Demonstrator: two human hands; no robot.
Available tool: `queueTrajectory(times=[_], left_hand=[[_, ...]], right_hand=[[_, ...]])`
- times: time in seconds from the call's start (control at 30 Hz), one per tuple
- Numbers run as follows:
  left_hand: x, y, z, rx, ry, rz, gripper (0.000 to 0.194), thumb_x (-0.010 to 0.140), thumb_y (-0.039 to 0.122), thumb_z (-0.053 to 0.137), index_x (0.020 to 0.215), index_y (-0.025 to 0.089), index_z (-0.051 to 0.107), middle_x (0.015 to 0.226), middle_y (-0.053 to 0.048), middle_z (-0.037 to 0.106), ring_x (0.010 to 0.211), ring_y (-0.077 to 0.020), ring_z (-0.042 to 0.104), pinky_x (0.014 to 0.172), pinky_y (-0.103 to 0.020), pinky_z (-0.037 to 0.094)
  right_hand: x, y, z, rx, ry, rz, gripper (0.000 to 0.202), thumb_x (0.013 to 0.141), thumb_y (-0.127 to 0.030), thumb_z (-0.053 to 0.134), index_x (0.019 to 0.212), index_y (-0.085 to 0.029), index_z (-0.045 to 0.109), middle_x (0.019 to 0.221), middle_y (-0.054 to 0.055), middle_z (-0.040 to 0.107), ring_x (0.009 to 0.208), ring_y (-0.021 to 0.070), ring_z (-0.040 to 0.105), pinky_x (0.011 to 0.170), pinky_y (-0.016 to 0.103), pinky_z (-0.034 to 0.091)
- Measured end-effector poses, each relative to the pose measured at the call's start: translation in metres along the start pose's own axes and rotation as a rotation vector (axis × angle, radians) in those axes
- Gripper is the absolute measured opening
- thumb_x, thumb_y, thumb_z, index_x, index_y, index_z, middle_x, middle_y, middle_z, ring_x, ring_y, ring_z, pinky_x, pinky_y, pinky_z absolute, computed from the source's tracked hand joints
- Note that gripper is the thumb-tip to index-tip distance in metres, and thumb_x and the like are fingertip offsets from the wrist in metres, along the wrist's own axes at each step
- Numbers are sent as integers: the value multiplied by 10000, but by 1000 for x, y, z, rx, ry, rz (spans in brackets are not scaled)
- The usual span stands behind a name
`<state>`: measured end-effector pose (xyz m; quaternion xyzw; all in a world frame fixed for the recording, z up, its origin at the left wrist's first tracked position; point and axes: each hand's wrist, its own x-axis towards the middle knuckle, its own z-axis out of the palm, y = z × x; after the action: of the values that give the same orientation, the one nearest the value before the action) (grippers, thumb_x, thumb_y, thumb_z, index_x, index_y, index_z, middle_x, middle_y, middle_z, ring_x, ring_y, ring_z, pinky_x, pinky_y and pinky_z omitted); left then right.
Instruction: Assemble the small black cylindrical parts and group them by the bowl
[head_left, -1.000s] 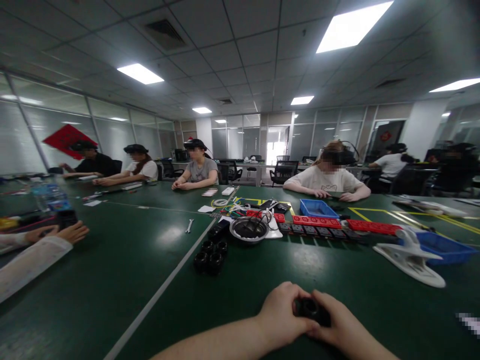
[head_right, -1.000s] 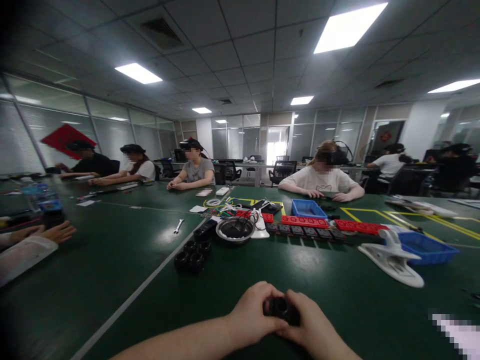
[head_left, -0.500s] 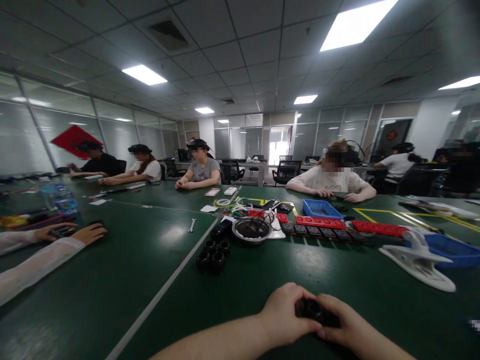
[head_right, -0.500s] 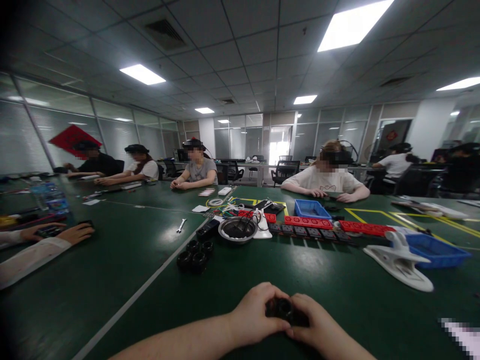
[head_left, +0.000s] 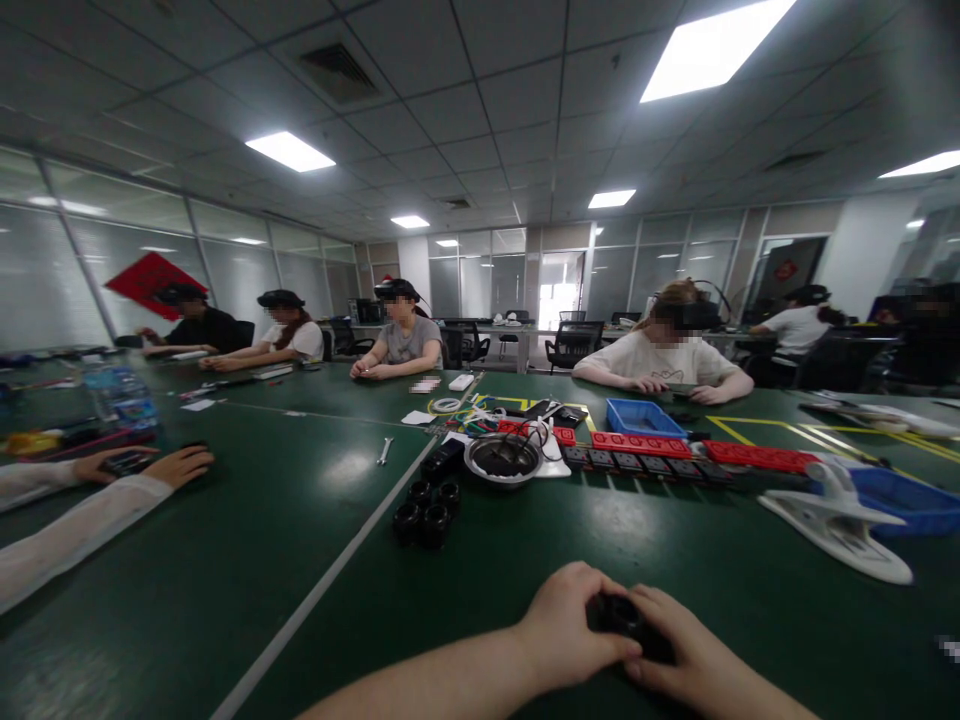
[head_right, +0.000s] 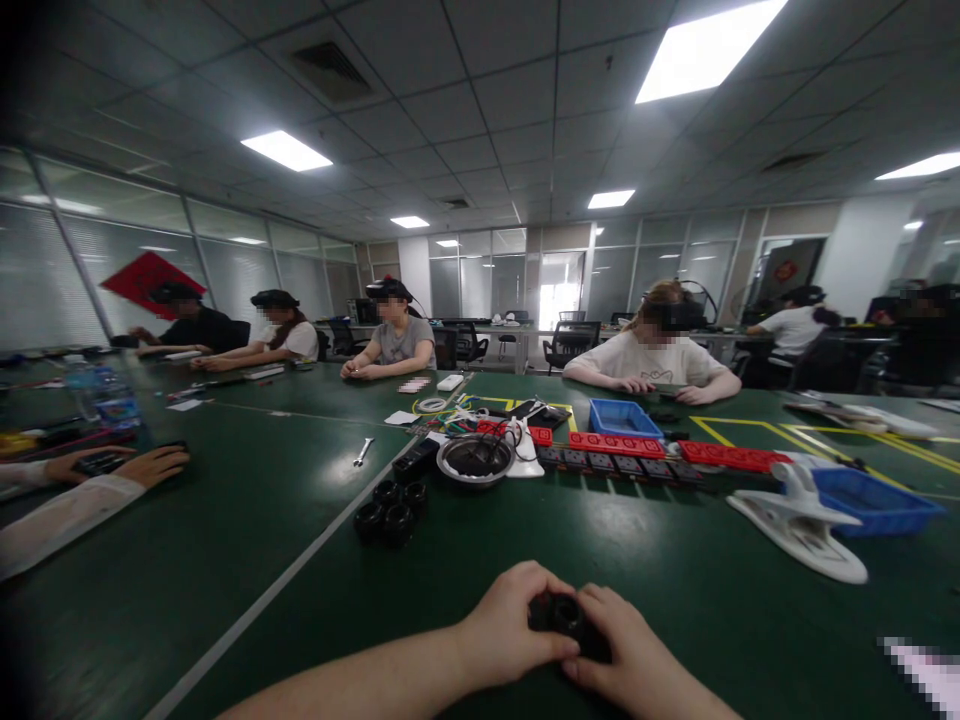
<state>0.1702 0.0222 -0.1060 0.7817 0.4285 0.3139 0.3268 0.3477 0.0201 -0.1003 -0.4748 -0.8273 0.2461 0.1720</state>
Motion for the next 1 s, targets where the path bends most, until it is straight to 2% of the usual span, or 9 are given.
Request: queueTrajectory(times=[0.1,0.17,0.4,0.5,0.67,0.77,0.83,0.9,1.0], left_hand=[[0,1,-1,-16,-22,13,402,579,362,716,934,214,598,904,-8,532,815,-166,490,711,-261,387],[-1,1,0,-28,-34,4,428,557,389,726,928,216,599,892,-4,523,791,-161,488,681,-250,389],[-1,3,6,28,10,-81,417,550,342,729,910,195,579,863,-5,503,757,-157,472,654,-250,373],[-2,5,5,20,12,-78,389,563,306,722,910,200,582,867,-5,502,765,-159,475,669,-255,376],[-3,10,-1,-47,-40,-40,518,597,226,695,1086,233,526,922,-13,501,791,-153,482,719,-259,392],[-3,13,-3,-22,-77,-22,416,623,230,673,1024,224,563,886,-9,492,779,-150,473,715,-257,388],[-3,14,-3,6,-92,-13,333,628,244,671,952,218,593,843,-1,485,758,-148,465,698,-252,379],[-3,14,-1,13,-76,-16,334,615,237,681,937,215,593,826,6,484,744,-143,461,685,-245,371],[-3,14,2,25,-26,-33,318,601,204,680,906,209,590,807,14,484,721,-137,452,660,-237,356]], right_hand=[[1,1,-9,111,-104,-39,283,675,-340,575,917,-196,603,951,62,566,921,244,512,802,334,401],[2,2,-9,124,-118,-41,256,677,-332,576,880,-178,599,909,52,566,883,227,522,771,318,408],[3,-2,15,-180,111,66,214,611,-229,572,816,-170,562,814,60,589,757,216,528,675,313,386],[1,-8,16,-268,132,65,216,624,-261,578,823,-176,577,828,69,595,796,239,521,708,340,375],[-3,-6,1,-82,36,-36,406,641,-356,630,1007,-193,563,973,74,570,908,242,499,791,342,372],[-3,-1,-10,58,-74,-107,343,685,-339,607,994,-192,586,945,51,572,905,221,504,784,315,379],[-2,1,-12,104,-102,-105,319,678,-319,618,964,-179,601,895,36,574,860,206,516,749,300,387],[-1,2,-8,87,-63,-48,334,628,-310,661,923,-161,608,857,30,575,811,198,520,706,284,389],[-1,-1,4,-69,72,35,308,591,-326,684,819,-140,596,794,36,577,734,187,513,640,265,371]])
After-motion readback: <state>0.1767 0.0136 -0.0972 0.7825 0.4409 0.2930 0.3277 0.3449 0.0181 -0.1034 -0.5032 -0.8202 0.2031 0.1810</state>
